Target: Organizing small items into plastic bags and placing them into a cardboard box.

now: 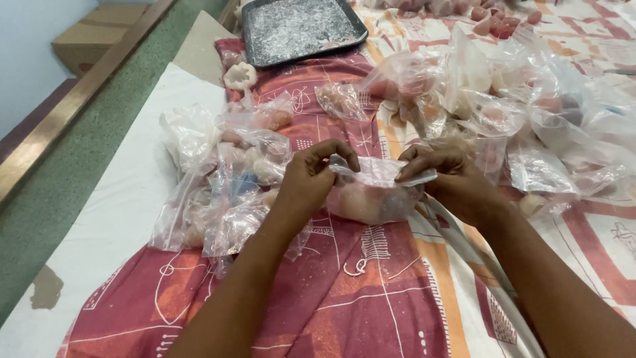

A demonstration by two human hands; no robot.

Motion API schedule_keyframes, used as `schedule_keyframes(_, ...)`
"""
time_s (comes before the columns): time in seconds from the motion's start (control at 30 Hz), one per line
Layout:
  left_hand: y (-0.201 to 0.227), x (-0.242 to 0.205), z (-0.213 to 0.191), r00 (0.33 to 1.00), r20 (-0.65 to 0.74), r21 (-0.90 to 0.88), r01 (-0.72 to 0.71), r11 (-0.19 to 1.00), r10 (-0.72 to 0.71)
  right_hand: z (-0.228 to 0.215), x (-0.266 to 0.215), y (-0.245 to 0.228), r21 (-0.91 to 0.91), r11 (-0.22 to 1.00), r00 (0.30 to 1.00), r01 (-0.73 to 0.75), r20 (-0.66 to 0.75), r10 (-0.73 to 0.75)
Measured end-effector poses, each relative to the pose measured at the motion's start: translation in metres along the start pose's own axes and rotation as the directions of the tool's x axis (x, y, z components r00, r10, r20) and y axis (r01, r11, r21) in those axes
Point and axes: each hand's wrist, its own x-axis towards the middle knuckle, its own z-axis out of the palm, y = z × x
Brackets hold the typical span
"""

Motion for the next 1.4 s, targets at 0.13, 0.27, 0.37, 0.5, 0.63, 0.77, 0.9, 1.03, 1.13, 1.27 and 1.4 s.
schedule_keyframes(0.13, 0.021, -0.004, 0.001, 0.999, -0.021, 0.160, 0.028, 0.987, -0.025, 0.006, -0.001, -0.010, -0.110, 0.992, 0.997, -0.063, -0.059, 0.057)
schedule_keyframes(0.27, 0.035, -0.009, 0.005, 0.970, -0.125, 0.196, 0.230, 0.953, -0.208, 0.013, 0.000, -0.030, -0.115, 0.989, 0.995, -0.096, -0.036, 0.093)
schedule_keyframes(0.37, 0.043, -0.012, 0.013, 0.987, -0.115, 0.377, 0.149, 0.914, -0.113, 0.011, 0.001, -0.037, -0.033, 0.998, 0.998, -0.055, 0.038, 0.056)
schedule_keyframes(0.5, 0.037, -0.015, 0.011, 0.986, -0.009, 0.530, -0.136, 0.837, 0.166, 0.007, 0.002, -0.028, -0.394, 0.918, 0.999, 0.038, 0.016, -0.034)
schedule_keyframes(0.63, 0.043, -0.015, 0.015, 0.994, -0.033, 0.385, -0.081, 0.919, 0.101, 0.027, 0.007, -0.036, -0.327, 0.944, 0.998, -0.043, -0.050, 0.029)
schedule_keyframes(0.77, 0.054, -0.015, 0.020, 0.998, -0.060, 0.366, 0.035, 0.930, -0.014, 0.042, 0.009, -0.058, -0.258, 0.952, 0.985, -0.167, -0.086, 0.150)
schedule_keyframes(0.9, 0.007, -0.011, 0.005, 0.988, 0.030, 0.555, -0.143, 0.819, 0.152, 0.032, 0.007, -0.048, -0.296, 0.945, 0.990, -0.138, -0.027, 0.136)
schedule_keyframes(1.03, 0.039, -0.014, 0.002, 0.983, 0.054, 0.613, -0.173, 0.771, 0.177, 0.031, 0.005, -0.048, -0.377, 0.925, 0.998, -0.039, 0.028, 0.054)
schedule_keyframes(1.13, 0.047, -0.014, -0.002, 0.990, 0.106, 0.644, -0.139, 0.752, 0.092, 0.033, 0.005, -0.055, -0.516, 0.856, 0.994, 0.033, 0.108, 0.027)
schedule_keyframes(1.27, 0.052, -0.012, -0.013, 0.989, 0.121, 0.554, 0.000, 0.832, -0.080, 0.026, 0.004, -0.063, -0.694, 0.718, 0.986, 0.051, 0.148, 0.074)
schedule_keyframes(1.4, 0.061, -0.016, -0.018, 0.986, 0.105, 0.616, 0.037, 0.787, -0.128, 0.025, 0.003, -0.066, -0.706, 0.708, 0.976, -0.010, 0.148, 0.161)
